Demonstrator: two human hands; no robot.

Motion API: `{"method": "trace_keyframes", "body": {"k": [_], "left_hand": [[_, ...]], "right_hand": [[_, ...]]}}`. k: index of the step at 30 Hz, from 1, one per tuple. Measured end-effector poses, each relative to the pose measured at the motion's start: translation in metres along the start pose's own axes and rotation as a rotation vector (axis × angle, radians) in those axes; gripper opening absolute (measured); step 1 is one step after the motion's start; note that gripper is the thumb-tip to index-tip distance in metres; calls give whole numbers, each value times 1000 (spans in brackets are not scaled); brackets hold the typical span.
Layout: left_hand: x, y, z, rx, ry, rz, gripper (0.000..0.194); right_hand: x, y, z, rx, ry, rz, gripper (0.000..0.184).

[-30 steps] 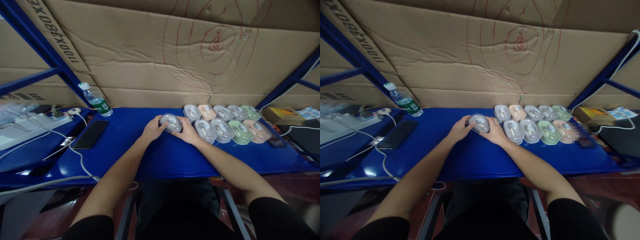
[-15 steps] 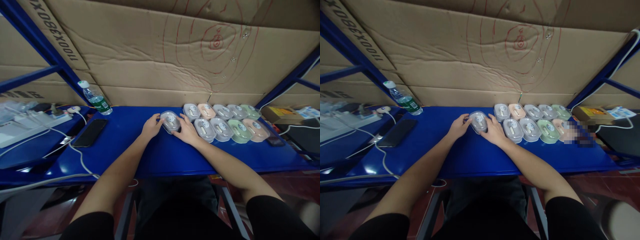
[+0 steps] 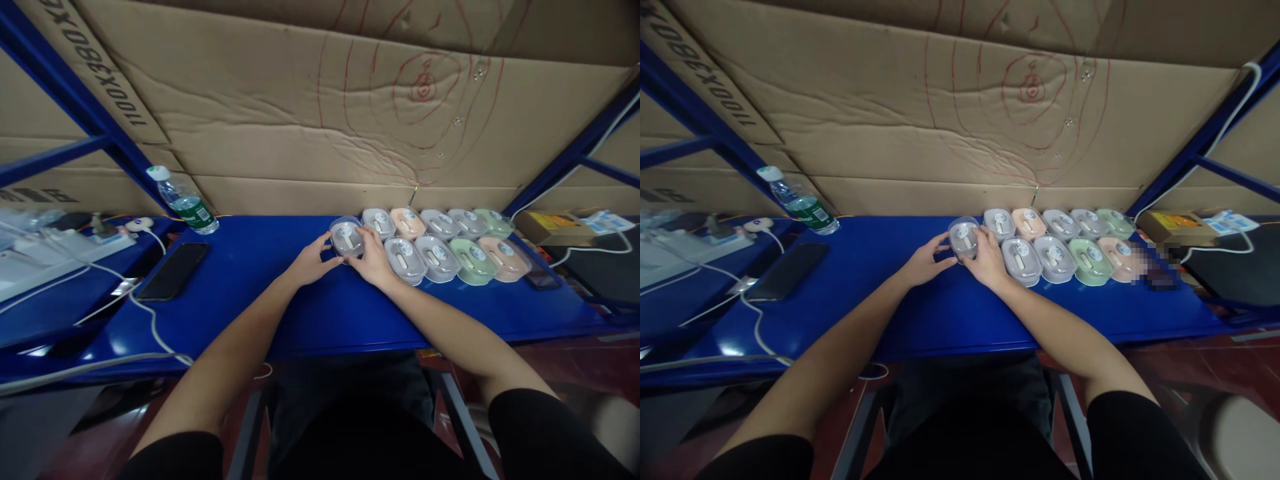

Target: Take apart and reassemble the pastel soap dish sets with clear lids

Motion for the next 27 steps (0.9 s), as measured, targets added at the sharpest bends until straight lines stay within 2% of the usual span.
{"method": "trace_keyframes", "body": {"k": [6, 10, 13, 17, 21, 24, 27], "left_hand": [[8, 0, -14, 119, 120, 69, 77], [8, -1, -27, 185, 278, -4, 86], [5, -2, -22, 111, 447, -73, 98], [15, 3, -6, -19, 588, -61, 102], [23, 8, -5, 20, 624, -88, 89], [19, 4, -22, 133, 623, -140, 69], [-8, 2, -63, 344, 502, -281, 57]], "right_hand": [[-36, 5, -8, -3, 72, -253, 76], [-49, 7, -9, -55, 123, -333, 76], [-56, 9, -6, -99, 97, -419, 73], [-72, 18, 7, -212, 20, -610, 69], [-83, 25, 21, -344, 45, -667, 67], [-83, 24, 21, -366, 86, -653, 69], [-73, 18, 10, -287, 131, -577, 70]]}}
Point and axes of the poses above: each hand's wrist, its own y-axis away from the middle knuckle, its own z-axis out of the palm, x = y × z, the point moved 8 cm from there along -y, towards the middle knuckle, and after that the axes turned 3 degrees about -z, right-handed, at the moved point
